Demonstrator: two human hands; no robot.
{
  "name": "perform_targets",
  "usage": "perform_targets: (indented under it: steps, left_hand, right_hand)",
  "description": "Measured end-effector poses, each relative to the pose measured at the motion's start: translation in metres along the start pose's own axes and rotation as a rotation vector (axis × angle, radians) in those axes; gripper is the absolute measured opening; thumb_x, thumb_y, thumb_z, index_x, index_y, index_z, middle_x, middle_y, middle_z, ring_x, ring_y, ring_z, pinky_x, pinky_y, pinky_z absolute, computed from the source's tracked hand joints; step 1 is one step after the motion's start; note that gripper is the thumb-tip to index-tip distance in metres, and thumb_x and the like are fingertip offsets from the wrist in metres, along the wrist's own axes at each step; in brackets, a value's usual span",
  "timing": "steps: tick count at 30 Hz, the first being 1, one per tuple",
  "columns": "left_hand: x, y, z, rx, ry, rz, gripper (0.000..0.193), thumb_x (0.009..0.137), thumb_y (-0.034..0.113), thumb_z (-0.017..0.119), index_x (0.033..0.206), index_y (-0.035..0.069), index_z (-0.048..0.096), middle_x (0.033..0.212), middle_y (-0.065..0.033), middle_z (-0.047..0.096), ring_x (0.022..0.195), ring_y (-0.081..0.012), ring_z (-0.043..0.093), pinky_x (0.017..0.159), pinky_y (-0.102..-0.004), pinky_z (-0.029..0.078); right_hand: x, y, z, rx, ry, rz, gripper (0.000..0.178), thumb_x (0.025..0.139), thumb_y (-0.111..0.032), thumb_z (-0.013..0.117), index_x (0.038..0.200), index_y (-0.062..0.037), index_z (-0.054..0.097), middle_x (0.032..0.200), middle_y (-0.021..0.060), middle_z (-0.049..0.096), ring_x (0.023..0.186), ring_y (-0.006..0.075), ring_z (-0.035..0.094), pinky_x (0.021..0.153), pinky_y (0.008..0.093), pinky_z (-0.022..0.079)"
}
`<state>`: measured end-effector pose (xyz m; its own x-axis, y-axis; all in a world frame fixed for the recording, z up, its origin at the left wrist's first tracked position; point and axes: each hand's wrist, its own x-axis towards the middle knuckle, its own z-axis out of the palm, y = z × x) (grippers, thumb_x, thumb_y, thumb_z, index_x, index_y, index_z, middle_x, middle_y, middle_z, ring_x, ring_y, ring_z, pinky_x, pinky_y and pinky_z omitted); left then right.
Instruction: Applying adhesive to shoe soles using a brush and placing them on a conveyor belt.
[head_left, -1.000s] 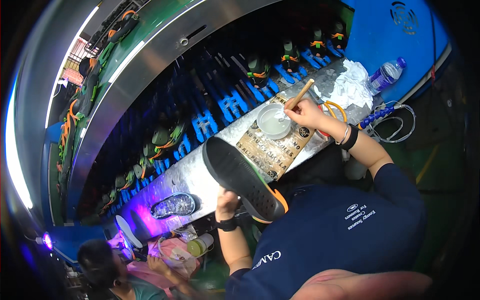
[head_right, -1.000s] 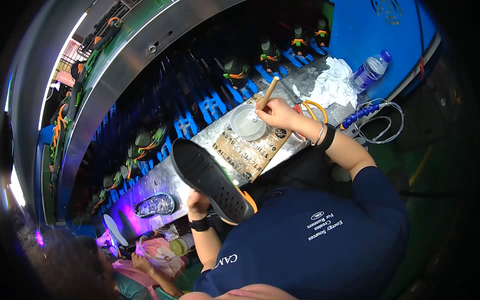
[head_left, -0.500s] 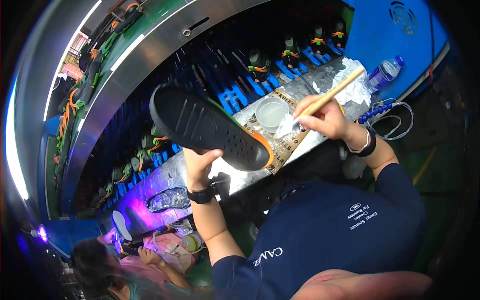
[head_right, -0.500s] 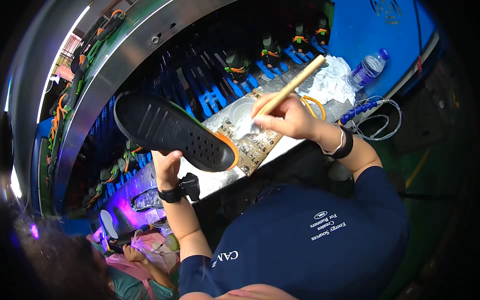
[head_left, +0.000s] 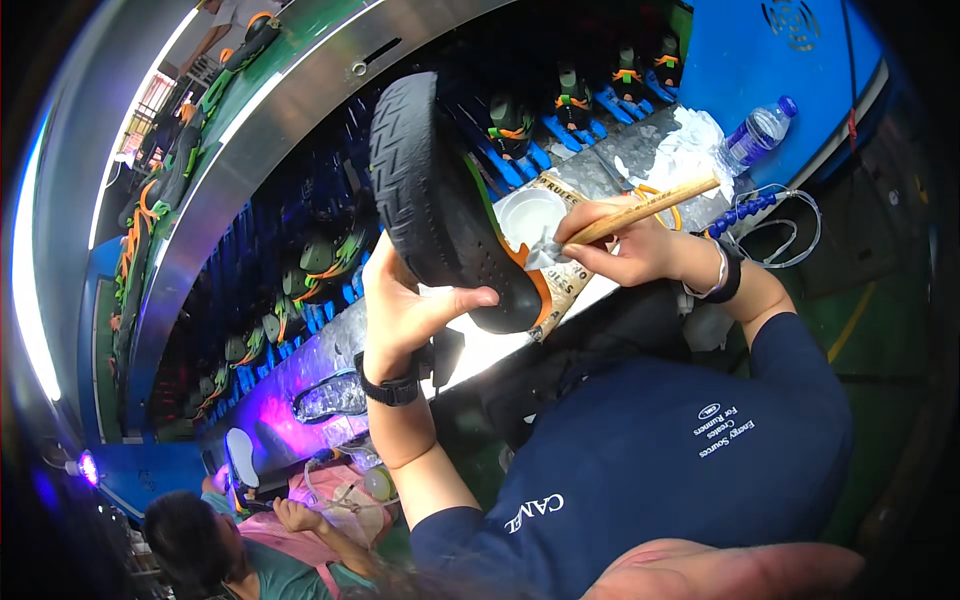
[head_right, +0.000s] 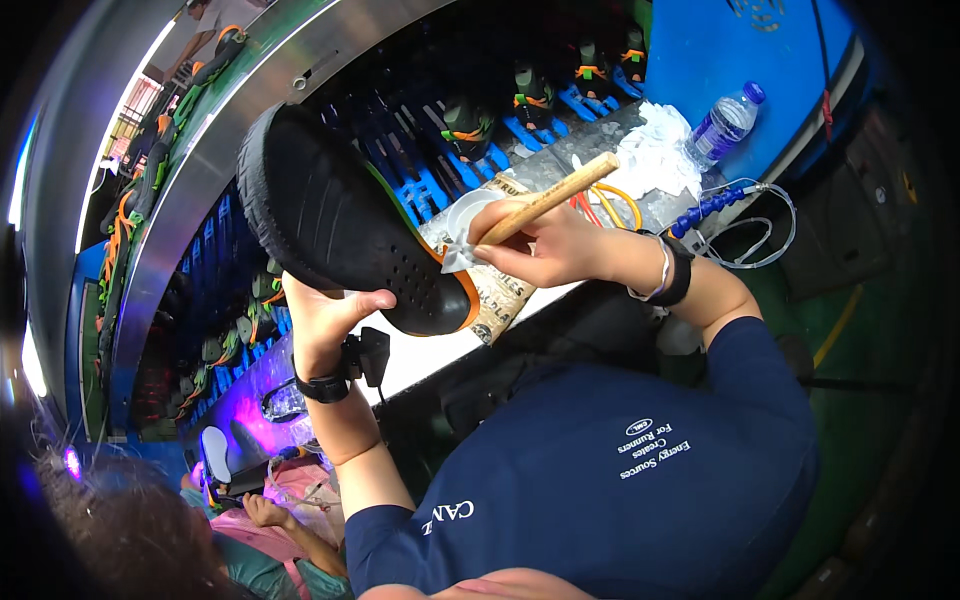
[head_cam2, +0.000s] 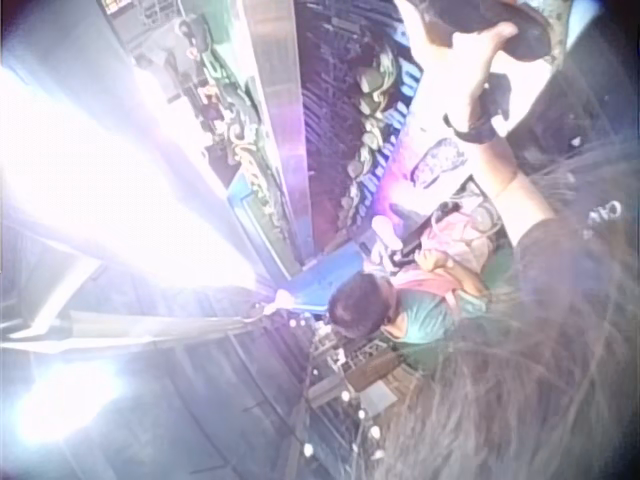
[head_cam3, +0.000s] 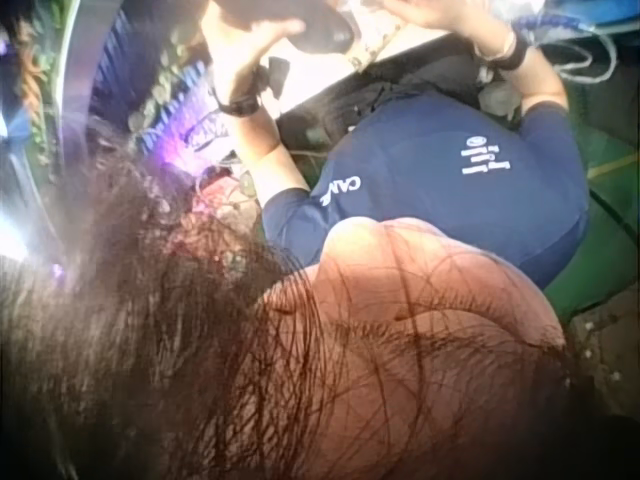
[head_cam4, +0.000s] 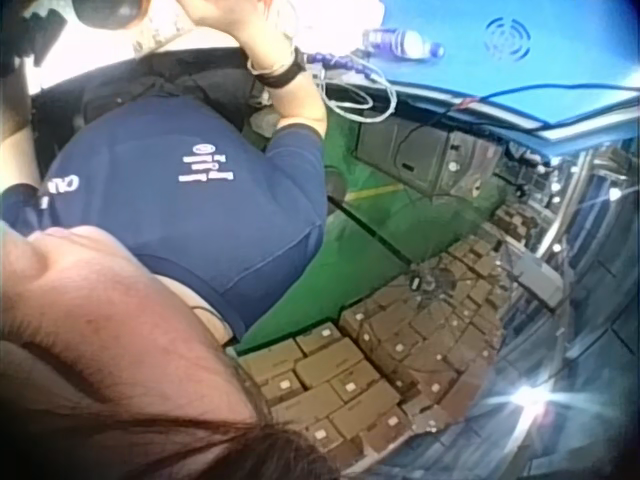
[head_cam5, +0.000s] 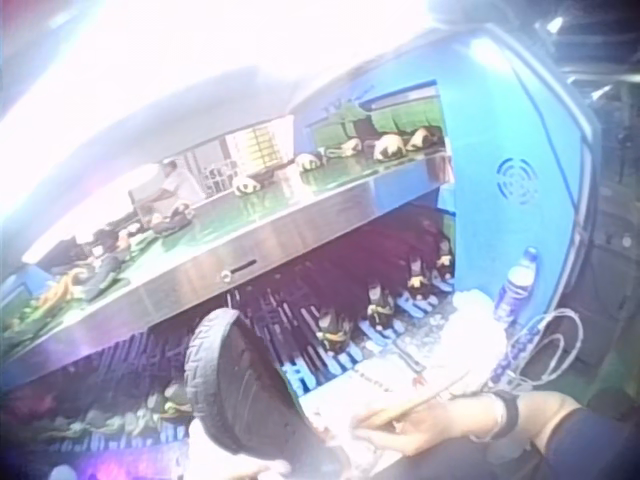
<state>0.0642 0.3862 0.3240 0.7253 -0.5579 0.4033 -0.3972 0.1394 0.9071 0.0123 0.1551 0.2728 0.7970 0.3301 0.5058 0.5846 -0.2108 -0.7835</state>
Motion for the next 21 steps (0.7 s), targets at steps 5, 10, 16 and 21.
perform_targets:
  steps: [5, 10, 16, 21]
  left_hand:
    - [0.001, 0.007, 0.002, 0.07, -0.013, -0.011, 0.068, 0.049, 0.002, 0.078, 0.107, -0.003, 0.043, 0.096, -0.0089, 0.055, 0.087, -0.015, 0.054, 0.078, -0.0285, 0.043]
    - [-0.007, 0.012, 0.004, 0.192, 0.063, 0.019, 0.072, 0.049, 0.004, 0.079, 0.11, -0.004, 0.042, 0.1, -0.0104, 0.054, 0.088, -0.0157, 0.053, 0.079, -0.0274, 0.042]
    - [-0.021, 0.015, 0.013, 0.32, 0.118, 0.115, 0.096, 0.05, 0.009, 0.08, 0.125, -0.005, 0.021, 0.109, -0.0147, 0.049, 0.098, -0.0177, 0.05, 0.082, -0.0284, 0.041]
    - [-0.026, 0.011, 0.017, 0.338, 0.148, 0.13, 0.093, 0.05, 0.009, 0.079, 0.123, -0.005, 0.024, 0.105, -0.0133, 0.051, 0.093, -0.0168, 0.053, 0.079, -0.0273, 0.043]
  right_hand:
    - [0.001, 0.002, 0.002, -0.027, 0.029, -0.091, 0.011, 0.074, -0.001, 0.055, 0.085, -0.0017, 0.052, 0.067, 0.0018, 0.053, 0.053, 0.0038, 0.047, 0.046, 0.017, 0.036]
    - [-0.017, -0.001, 0.008, -0.023, 0.024, -0.003, 0.012, 0.073, 0.001, 0.054, 0.085, 0.0001, 0.053, 0.074, 0.0066, 0.055, 0.053, 0.0085, 0.048, 0.047, 0.0206, 0.038]
    - [-0.032, -0.008, 0.018, 0.103, 0.05, 0.062, 0.013, 0.074, 0.0, 0.053, 0.087, 0.0003, 0.053, 0.075, 0.0062, 0.055, 0.058, 0.0073, 0.048, 0.051, 0.02, 0.038]
    - [-0.037, -0.011, 0.027, 0.151, 0.153, 0.001, 0.008, 0.075, -0.002, 0.054, 0.084, -0.0015, 0.053, 0.065, -0.0001, 0.052, 0.052, 0.0014, 0.043, 0.045, 0.0153, 0.032]
